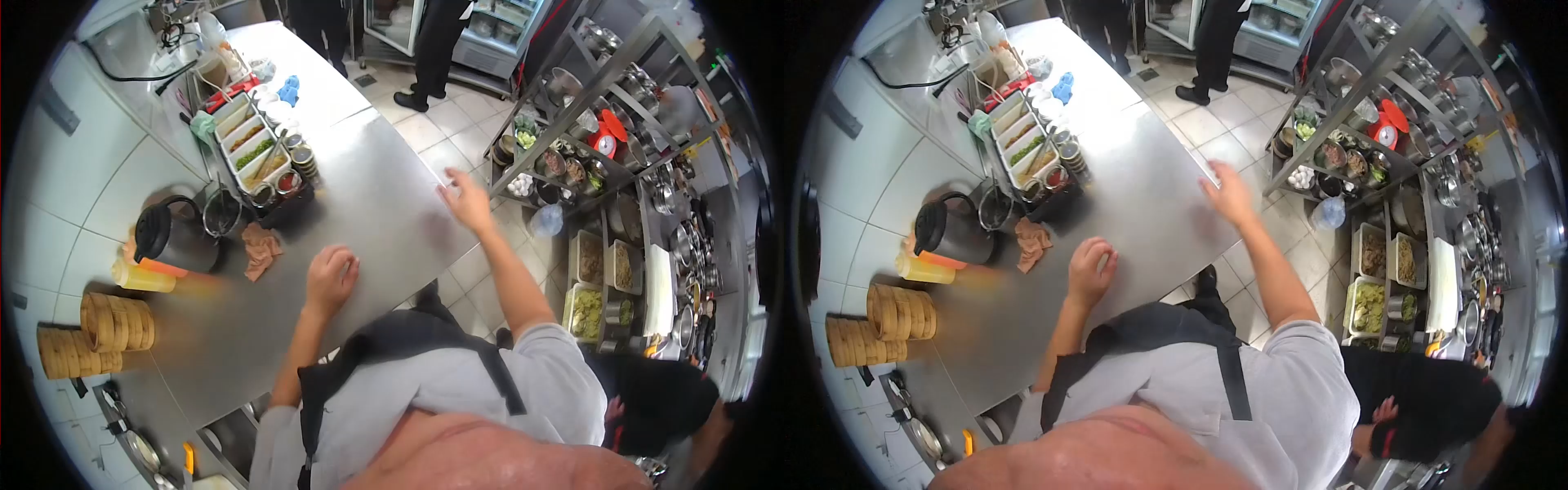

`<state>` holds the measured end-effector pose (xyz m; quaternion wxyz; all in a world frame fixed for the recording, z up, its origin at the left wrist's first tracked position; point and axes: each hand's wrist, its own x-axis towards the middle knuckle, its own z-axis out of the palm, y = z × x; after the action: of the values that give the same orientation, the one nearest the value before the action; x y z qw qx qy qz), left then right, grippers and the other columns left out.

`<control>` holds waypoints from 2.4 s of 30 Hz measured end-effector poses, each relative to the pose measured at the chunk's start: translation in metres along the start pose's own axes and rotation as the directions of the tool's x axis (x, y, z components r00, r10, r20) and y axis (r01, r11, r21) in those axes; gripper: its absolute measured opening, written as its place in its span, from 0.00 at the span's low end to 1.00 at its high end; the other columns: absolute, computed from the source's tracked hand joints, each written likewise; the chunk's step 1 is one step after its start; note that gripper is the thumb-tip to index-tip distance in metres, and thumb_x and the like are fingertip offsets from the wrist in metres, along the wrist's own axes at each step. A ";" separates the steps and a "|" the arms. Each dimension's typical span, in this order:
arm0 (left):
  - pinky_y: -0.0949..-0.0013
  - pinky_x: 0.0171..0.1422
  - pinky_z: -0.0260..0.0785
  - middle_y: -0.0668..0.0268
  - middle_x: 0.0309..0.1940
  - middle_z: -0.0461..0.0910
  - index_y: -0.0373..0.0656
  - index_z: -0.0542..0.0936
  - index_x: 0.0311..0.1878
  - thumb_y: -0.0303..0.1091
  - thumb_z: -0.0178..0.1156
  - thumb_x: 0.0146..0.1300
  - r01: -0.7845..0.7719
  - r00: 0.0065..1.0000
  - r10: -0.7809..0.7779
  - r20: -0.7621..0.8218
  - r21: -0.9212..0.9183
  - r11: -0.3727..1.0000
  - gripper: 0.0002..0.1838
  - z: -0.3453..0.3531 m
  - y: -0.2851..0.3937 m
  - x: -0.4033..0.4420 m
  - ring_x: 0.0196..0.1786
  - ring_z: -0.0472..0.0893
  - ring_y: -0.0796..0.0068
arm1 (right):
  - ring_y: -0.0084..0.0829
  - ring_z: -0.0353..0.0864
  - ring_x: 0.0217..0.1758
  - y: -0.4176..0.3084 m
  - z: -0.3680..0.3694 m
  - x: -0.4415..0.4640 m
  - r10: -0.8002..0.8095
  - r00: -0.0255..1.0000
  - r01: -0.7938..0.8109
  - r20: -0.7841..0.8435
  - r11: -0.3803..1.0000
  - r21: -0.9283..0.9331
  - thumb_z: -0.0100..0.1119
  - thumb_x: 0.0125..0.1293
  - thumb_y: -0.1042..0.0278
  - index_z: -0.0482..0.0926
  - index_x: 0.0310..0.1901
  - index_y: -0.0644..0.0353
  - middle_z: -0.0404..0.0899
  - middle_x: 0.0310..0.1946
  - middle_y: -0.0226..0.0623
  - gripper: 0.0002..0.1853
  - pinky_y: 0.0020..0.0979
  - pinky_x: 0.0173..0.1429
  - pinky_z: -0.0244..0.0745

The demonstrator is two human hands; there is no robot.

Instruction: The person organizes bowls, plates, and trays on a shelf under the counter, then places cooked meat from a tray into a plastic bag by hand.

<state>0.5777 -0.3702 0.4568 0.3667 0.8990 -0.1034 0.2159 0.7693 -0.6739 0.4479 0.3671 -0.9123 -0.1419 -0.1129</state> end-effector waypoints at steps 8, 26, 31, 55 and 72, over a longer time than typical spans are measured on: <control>0.47 0.68 0.66 0.55 0.59 0.79 0.46 0.83 0.53 0.45 0.61 0.69 0.059 0.992 -0.087 0.087 0.283 0.957 0.17 0.121 -0.029 0.129 0.62 0.77 0.52 | 0.37 0.86 0.39 0.179 -0.033 0.101 0.295 0.932 -0.315 0.209 0.946 0.072 0.64 0.66 0.50 0.86 0.42 0.57 0.86 0.37 0.40 0.17 0.35 0.44 0.78; 0.41 0.79 0.47 0.52 0.74 0.66 0.45 0.76 0.67 0.47 0.63 0.63 0.260 0.922 -0.368 0.120 0.514 0.817 0.31 0.196 -0.046 0.158 0.77 0.63 0.47 | 0.43 0.85 0.52 0.339 0.302 0.107 0.398 0.597 -0.395 0.697 0.902 -0.176 0.62 0.59 0.55 0.85 0.52 0.50 0.87 0.47 0.41 0.20 0.42 0.57 0.79; 0.42 0.79 0.48 0.51 0.74 0.67 0.44 0.77 0.66 0.49 0.63 0.63 0.268 0.916 -0.380 0.130 0.507 0.819 0.31 0.195 -0.051 0.156 0.76 0.64 0.47 | 0.44 0.84 0.54 0.334 0.358 0.099 0.375 0.741 -0.382 0.557 0.918 -0.109 0.61 0.63 0.55 0.84 0.55 0.45 0.86 0.50 0.40 0.19 0.44 0.58 0.79; 0.44 0.79 0.48 0.54 0.73 0.68 0.45 0.77 0.66 0.45 0.65 0.61 0.269 0.930 -0.354 0.103 0.466 0.843 0.30 0.192 -0.042 0.163 0.76 0.65 0.49 | 0.20 0.73 0.31 0.355 0.183 0.233 0.178 0.464 -0.746 0.868 0.607 0.274 0.68 0.62 0.60 0.87 0.44 0.53 0.82 0.33 0.24 0.11 0.24 0.36 0.66; 0.44 0.79 0.49 0.58 0.73 0.69 0.48 0.77 0.66 0.46 0.65 0.62 0.269 0.937 -0.341 0.069 0.479 0.836 0.29 0.189 -0.040 0.158 0.76 0.65 0.52 | 0.26 0.77 0.27 0.338 0.152 0.233 0.189 0.819 -0.525 0.541 0.628 0.575 0.67 0.64 0.58 0.85 0.37 0.60 0.82 0.26 0.31 0.13 0.32 0.34 0.71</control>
<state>0.7900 -0.4794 0.3852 0.1630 0.9788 0.0683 0.1039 1.1176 -0.7595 0.1972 0.6595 -0.7125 -0.0620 0.2315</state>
